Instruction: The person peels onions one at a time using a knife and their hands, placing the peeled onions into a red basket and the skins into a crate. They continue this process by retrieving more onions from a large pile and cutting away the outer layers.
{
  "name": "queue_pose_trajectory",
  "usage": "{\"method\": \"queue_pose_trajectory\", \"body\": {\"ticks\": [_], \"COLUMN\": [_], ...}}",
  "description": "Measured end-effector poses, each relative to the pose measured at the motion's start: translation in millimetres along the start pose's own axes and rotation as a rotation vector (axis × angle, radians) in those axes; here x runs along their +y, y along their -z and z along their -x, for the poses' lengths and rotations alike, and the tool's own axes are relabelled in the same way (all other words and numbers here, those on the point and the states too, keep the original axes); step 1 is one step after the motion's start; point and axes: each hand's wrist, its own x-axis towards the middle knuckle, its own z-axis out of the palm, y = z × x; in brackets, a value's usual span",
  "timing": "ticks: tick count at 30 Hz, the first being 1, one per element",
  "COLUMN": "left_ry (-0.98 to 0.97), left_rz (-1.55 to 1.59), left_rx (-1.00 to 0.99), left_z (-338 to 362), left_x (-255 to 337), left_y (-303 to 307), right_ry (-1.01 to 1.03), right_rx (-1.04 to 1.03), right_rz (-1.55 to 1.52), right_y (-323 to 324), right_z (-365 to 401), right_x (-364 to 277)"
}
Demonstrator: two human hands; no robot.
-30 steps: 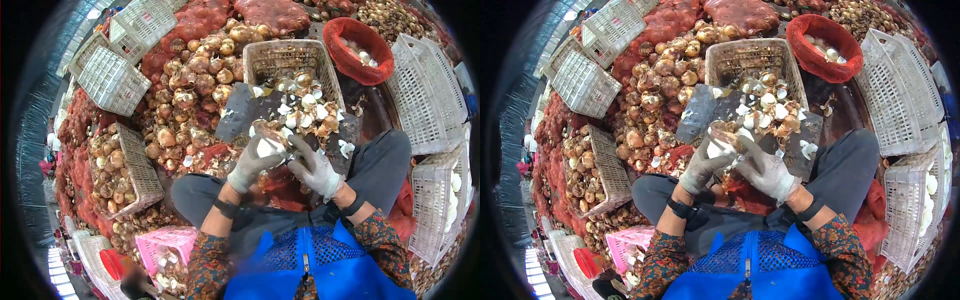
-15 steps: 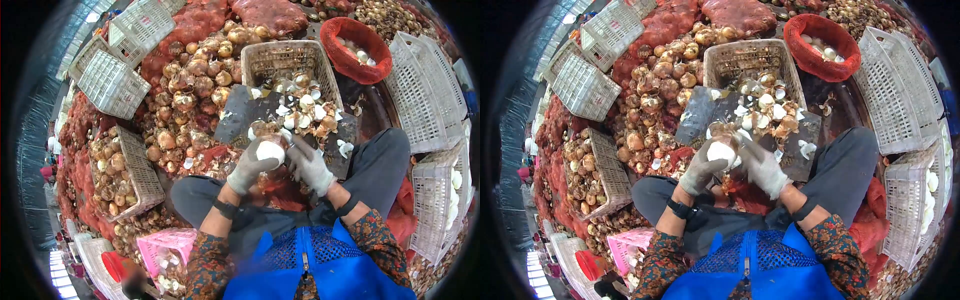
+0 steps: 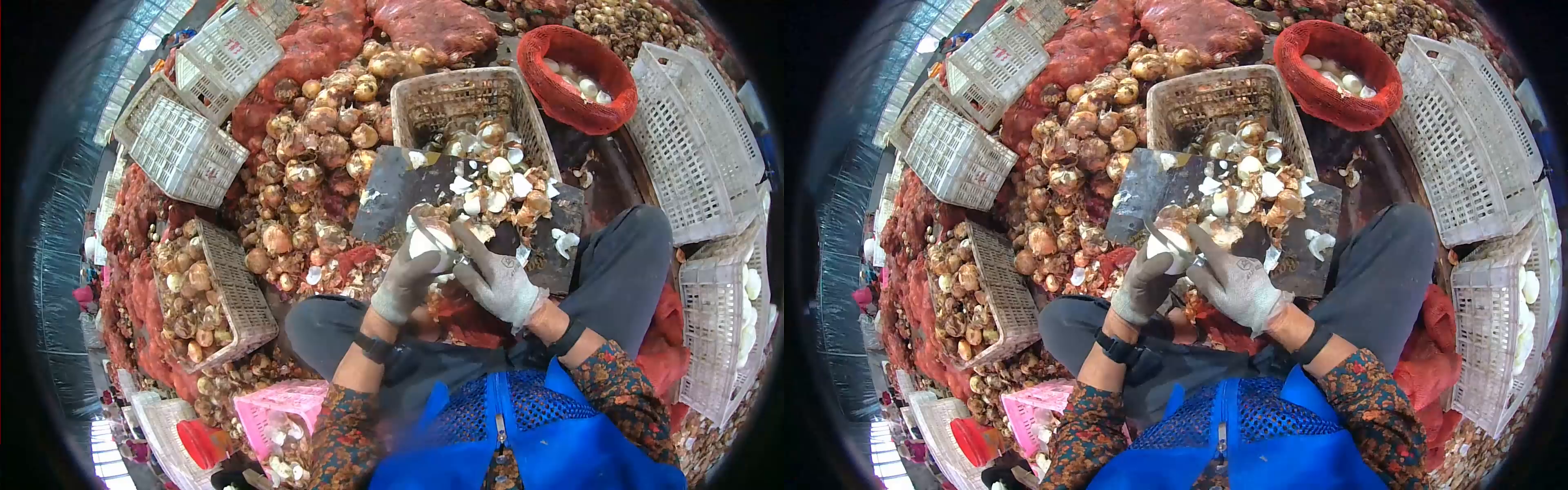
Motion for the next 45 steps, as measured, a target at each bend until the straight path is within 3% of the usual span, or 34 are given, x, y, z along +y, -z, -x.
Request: {"method": "queue_pose_trajectory", "body": {"ticks": [2,4,6,12,15,17,19,21,22,24,26,29,30,33,37,43,45], "left_ry": [-0.027,-0.009,0.051,0.054,0.054,0.056,0.021,0.0,0.019,-0.002,-0.02,0.007,0.002,0.021,-0.057,-0.119,-0.096], "left_rz": [-0.178,-0.144,0.1,0.132,0.118,0.079,-0.041,-0.058,0.022,-0.027,-0.092,-0.224,-0.225,-0.214,-0.28,-0.759,-0.707], "left_rx": [-0.014,-0.043,-0.084,-0.11,-0.051,-0.112,-0.109,-0.06,-0.047,0.028,0.053,0.079,0.082,0.123,0.128,0.155,0.131], "left_z": [-1,-1,0,-6,-7,-9,-11,-9,-7,-6,-10,-11,-11,-8,-5,-4,-3], "left_x": [-7,-8,-6,-14,-12,-16,-21,-16,-7,0,1,2,5,12,15,13,17], "left_y": [9,9,6,11,3,13,19,10,1,-6,-2,12,12,5,4,13,11], "right_ry": [0.085,0.099,0.048,0.047,-0.145,0.209,-0.566,-0.502,-0.586,-0.188,-0.373,-0.195,-0.058,0.078,-0.093,-0.01,-0.02], "right_rx": [0.051,0.051,0.003,0.051,-0.027,0.217,0.138,0.16,0.1,0.1,-0.052,-0.227,-0.191,-0.13,-0.222,-0.183,-0.154], "right_rz": [0.076,0.139,0.188,0.001,-0.187,0.163,-0.496,-0.474,-0.349,-0.08,-0.171,-0.061,-0.042,0.157,0.157,0.285,0.287], "right_y": [-2,0,3,-3,2,-10,19,29,35,35,45,48,37,31,38,34,29], "right_z": [0,0,-2,-3,-3,-8,-16,-18,-21,-10,-8,4,8,13,10,11,11], "right_x": [2,2,3,16,10,70,34,48,39,47,10,-12,3,8,-4,18,19]}}
